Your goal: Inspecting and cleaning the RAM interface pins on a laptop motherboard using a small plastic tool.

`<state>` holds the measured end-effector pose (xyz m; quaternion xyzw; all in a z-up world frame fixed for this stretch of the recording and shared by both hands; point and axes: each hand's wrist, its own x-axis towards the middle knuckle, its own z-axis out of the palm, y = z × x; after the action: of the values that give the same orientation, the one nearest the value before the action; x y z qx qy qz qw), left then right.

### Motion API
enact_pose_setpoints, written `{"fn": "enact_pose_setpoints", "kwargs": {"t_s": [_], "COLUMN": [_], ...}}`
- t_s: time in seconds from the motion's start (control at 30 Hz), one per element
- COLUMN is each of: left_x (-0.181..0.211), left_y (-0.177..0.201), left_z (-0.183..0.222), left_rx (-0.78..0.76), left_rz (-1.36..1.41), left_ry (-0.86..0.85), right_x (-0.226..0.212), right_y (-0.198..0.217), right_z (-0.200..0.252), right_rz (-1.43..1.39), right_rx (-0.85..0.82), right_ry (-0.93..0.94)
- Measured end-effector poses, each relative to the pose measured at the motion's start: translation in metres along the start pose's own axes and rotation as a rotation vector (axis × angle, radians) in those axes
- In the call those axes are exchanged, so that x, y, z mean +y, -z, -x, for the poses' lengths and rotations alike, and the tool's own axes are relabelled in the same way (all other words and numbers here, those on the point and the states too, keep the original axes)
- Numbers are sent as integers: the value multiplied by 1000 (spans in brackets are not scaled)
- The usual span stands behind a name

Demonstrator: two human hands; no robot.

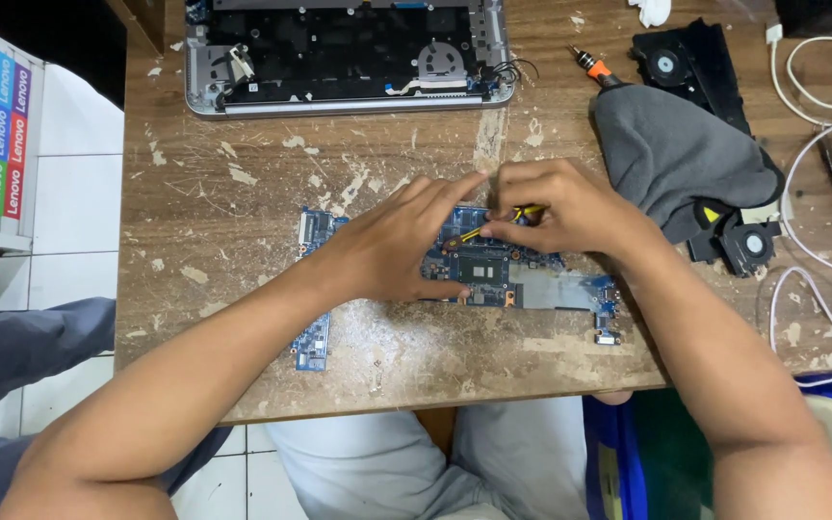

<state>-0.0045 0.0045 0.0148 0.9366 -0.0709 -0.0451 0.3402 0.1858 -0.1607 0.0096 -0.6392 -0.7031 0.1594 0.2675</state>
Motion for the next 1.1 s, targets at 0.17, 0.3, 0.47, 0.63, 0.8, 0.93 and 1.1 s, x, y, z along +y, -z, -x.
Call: {"fn": "enact_pose_setpoints", "kwargs": {"t_s": [0.17,0.3,0.47,0.63,0.8,0.93,1.1], "left_x": [3,3,-3,-4,-2,-2,2], "left_y": [6,4,2,3,4,4,6], "left_z": [0,0,-1,1,2,0,0], "left_rx": [-24,-2,16,30,49,37,25], "left_rz": [37,67,71,72,64,77,101], "left_ry": [21,15,-4,-24,-17,-3,22], "right_x": [-9,-5,-6,-6,0,-10,-10], "right_y": [-3,-10,-8,-9,-11,-7,5], "right_z": [-3,-4,-3,-4,-3,-3,-3], "right_rz": [42,88,91,51,63,24,6], "right_rx": [22,93,94,35,165,64,-19], "right_ry": [-18,-55,-39,-14,-8,-26,-118]}}
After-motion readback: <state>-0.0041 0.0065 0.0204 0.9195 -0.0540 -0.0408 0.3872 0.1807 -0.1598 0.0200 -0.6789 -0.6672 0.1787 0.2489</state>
